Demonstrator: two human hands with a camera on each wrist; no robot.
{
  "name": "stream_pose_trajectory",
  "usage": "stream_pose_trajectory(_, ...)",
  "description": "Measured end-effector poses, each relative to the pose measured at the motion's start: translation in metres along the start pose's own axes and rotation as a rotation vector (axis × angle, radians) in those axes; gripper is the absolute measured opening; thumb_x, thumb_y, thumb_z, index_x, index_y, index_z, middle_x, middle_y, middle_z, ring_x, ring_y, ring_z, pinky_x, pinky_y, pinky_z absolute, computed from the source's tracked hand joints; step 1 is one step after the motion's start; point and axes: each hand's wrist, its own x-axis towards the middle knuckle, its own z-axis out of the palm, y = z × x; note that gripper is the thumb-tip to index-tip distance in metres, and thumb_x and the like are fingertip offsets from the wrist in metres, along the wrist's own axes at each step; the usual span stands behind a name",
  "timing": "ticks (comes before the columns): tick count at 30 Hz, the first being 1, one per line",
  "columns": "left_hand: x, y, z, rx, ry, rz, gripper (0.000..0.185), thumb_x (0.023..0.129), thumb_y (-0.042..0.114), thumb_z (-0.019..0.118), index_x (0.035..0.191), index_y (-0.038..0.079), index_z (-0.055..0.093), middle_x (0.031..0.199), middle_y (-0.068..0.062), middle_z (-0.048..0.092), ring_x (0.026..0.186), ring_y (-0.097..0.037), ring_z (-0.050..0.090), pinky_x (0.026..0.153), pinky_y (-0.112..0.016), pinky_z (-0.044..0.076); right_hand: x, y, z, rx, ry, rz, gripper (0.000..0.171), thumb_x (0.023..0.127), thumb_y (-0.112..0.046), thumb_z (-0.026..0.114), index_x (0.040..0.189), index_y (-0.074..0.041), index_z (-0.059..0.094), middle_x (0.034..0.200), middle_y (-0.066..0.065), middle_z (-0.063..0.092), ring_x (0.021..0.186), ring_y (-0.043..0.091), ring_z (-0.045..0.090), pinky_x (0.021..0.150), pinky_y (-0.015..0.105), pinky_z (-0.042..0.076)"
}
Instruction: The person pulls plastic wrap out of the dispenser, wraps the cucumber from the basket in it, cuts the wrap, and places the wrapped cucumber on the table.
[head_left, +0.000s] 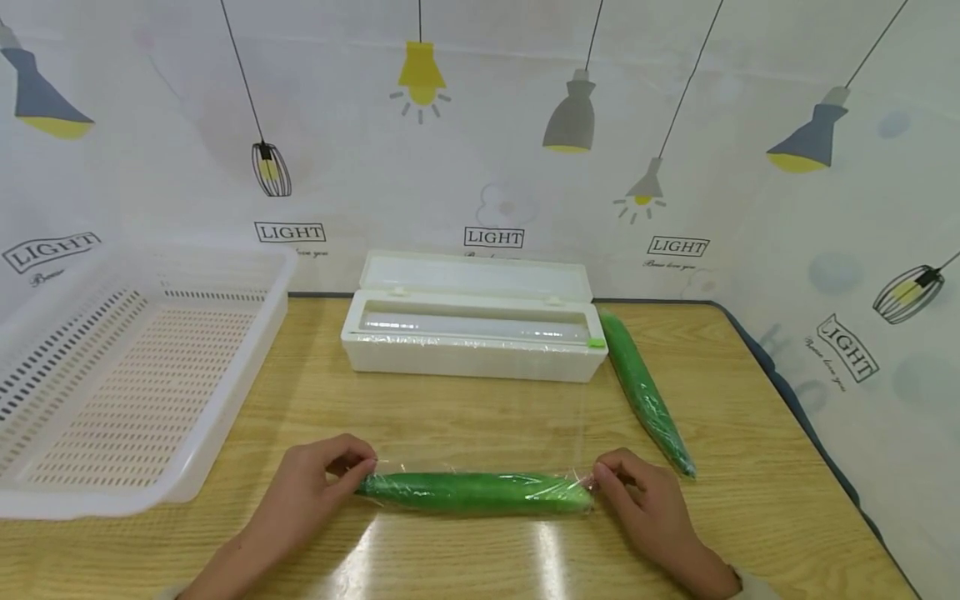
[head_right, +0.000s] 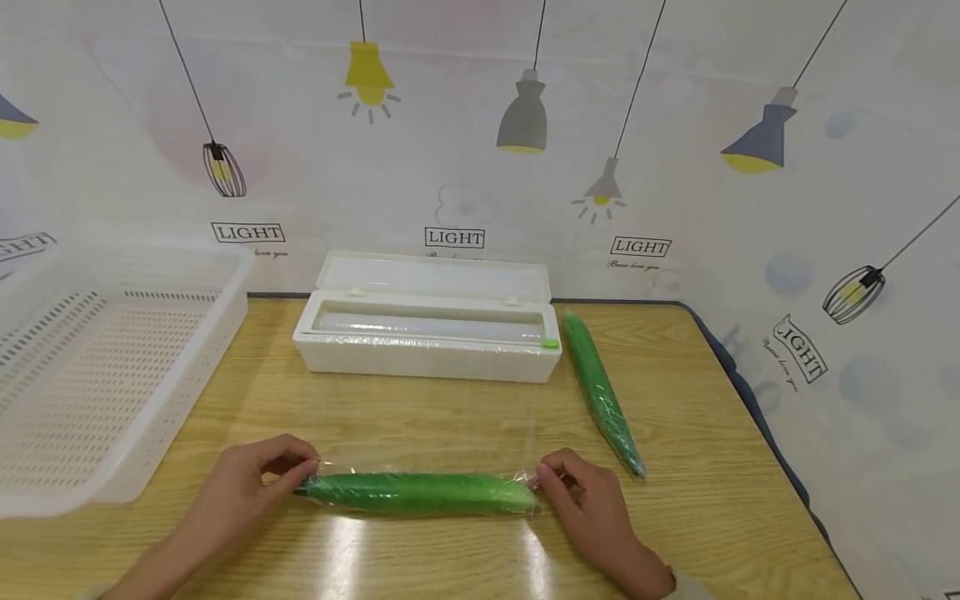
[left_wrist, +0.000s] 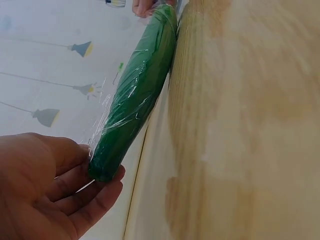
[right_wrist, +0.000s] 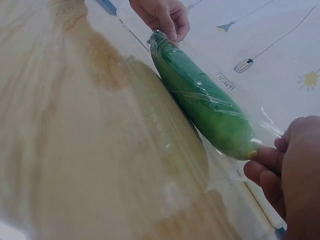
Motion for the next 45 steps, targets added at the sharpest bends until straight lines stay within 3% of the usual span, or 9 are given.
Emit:
stream_pose_trajectory(6, 0.001, -0.001, 0.002, 0.014, 0.013, 0.055, 0.020, 0.080, -0.006, 0.073, 0.089, 0.011, 0.068, 0.077, 0.011, 0.065, 0.069, -0.001, 0.058, 0.061, -0.022, 0.052, 0.001, 0.000, 0.002, 0.007, -0.003, 0.015, 0.027, 0.089, 0.008, 0.061, 0.089, -0.018, 0.062, 0.081, -0.010, 0.067, 0.073, 0.006, 0.065, 0.062, 0.018, 0.052)
stream_pose_trajectory(15, 0.001, -0.007, 0.005, 0.020, 0.029, 0.222, 0.033, 0.076, -0.015, 0.070, 0.086, 0.014, 0.059, 0.077, 0.012, 0.059, 0.068, -0.001, 0.055, 0.058, -0.020, 0.050, -0.001, 0.001, 0.005, -0.001, 0.033, 0.078, 0.026, 0.087, 0.008, 0.063, 0.085, -0.017, 0.063, 0.076, -0.008, 0.066, 0.066, 0.005, 0.061, 0.058, 0.017, 0.048)
stream_pose_trajectory(20, 0.001, -0.012, 0.006, 0.047, 0.022, 0.330, 0.039, 0.074, -0.020, 0.068, 0.089, 0.016, 0.066, 0.078, 0.011, 0.059, 0.066, 0.001, 0.049, 0.055, -0.014, 0.044, -0.002, 0.005, 0.006, -0.043, 0.016, 0.057, 0.025, 0.083, 0.012, 0.065, 0.084, -0.013, 0.063, 0.066, -0.006, 0.062, 0.057, 0.003, 0.055, 0.053, 0.017, 0.045)
stream_pose_trajectory(23, 0.001, -0.014, 0.006, 0.058, 0.018, 0.376, 0.039, 0.073, -0.020, 0.067, 0.089, 0.016, 0.071, 0.078, 0.011, 0.058, 0.064, 0.002, 0.046, 0.055, -0.010, 0.041, -0.002, 0.004, 0.006, -0.070, 0.004, 0.067, 0.024, 0.084, 0.008, 0.067, 0.084, -0.016, 0.064, 0.066, -0.009, 0.061, 0.056, 0.002, 0.052, 0.051, 0.016, 0.042)
stream_pose_trajectory(30, 0.002, -0.014, 0.001, 0.100, -0.044, 0.381, 0.034, 0.073, -0.019, 0.066, 0.090, 0.009, 0.073, 0.084, 0.008, 0.063, 0.075, -0.003, 0.057, 0.065, -0.014, 0.048, 0.000, 0.000, 0.004, -0.092, -0.010, 0.090, 0.023, 0.086, -0.003, 0.070, 0.082, -0.025, 0.064, 0.066, -0.018, 0.054, 0.053, 0.001, 0.045, 0.047, 0.020, 0.039)
stream_pose_trajectory(35, 0.004, -0.013, -0.003, 0.133, -0.132, 0.400, 0.030, 0.077, -0.016, 0.063, 0.093, 0.007, 0.073, 0.089, 0.006, 0.065, 0.080, -0.006, 0.059, 0.068, -0.019, 0.051, 0.001, 0.000, 0.005, -0.089, -0.010, 0.090, 0.022, 0.086, -0.003, 0.071, 0.080, -0.024, 0.064, 0.065, -0.018, 0.054, 0.053, 0.001, 0.044, 0.046, 0.020, 0.040)
stream_pose_trajectory(40, 0.004, -0.011, -0.009, 0.148, -0.228, 0.378, 0.025, 0.082, -0.011, 0.062, 0.096, 0.006, 0.073, 0.093, 0.005, 0.066, 0.085, -0.008, 0.061, 0.071, -0.022, 0.052, 0.002, 0.001, 0.006, -0.084, -0.008, 0.083, 0.022, 0.084, -0.003, 0.072, 0.079, -0.023, 0.065, 0.064, -0.018, 0.054, 0.051, 0.000, 0.044, 0.046, 0.018, 0.039)
stream_pose_trajectory(43, 0.004, -0.010, -0.013, 0.156, -0.285, 0.349, 0.016, 0.086, 0.001, 0.068, 0.100, 0.006, 0.072, 0.096, 0.005, 0.065, 0.086, -0.008, 0.059, 0.072, -0.024, 0.052, 0.002, 0.001, 0.006, -0.084, -0.005, 0.077, 0.023, 0.084, -0.002, 0.072, 0.079, -0.023, 0.065, 0.064, -0.017, 0.054, 0.051, 0.001, 0.044, 0.046, 0.017, 0.038)
stream_pose_trajectory(45, 0.003, -0.010, -0.015, 0.160, -0.320, 0.320, 0.020, 0.085, 0.012, 0.073, 0.105, 0.006, 0.071, 0.099, 0.006, 0.063, 0.087, -0.007, 0.058, 0.074, -0.025, 0.052, 0.001, 0.001, 0.006, -0.084, -0.005, 0.077, 0.023, 0.084, -0.002, 0.072, 0.079, -0.024, 0.065, 0.064, -0.017, 0.054, 0.051, 0.001, 0.044, 0.046, 0.017, 0.038)
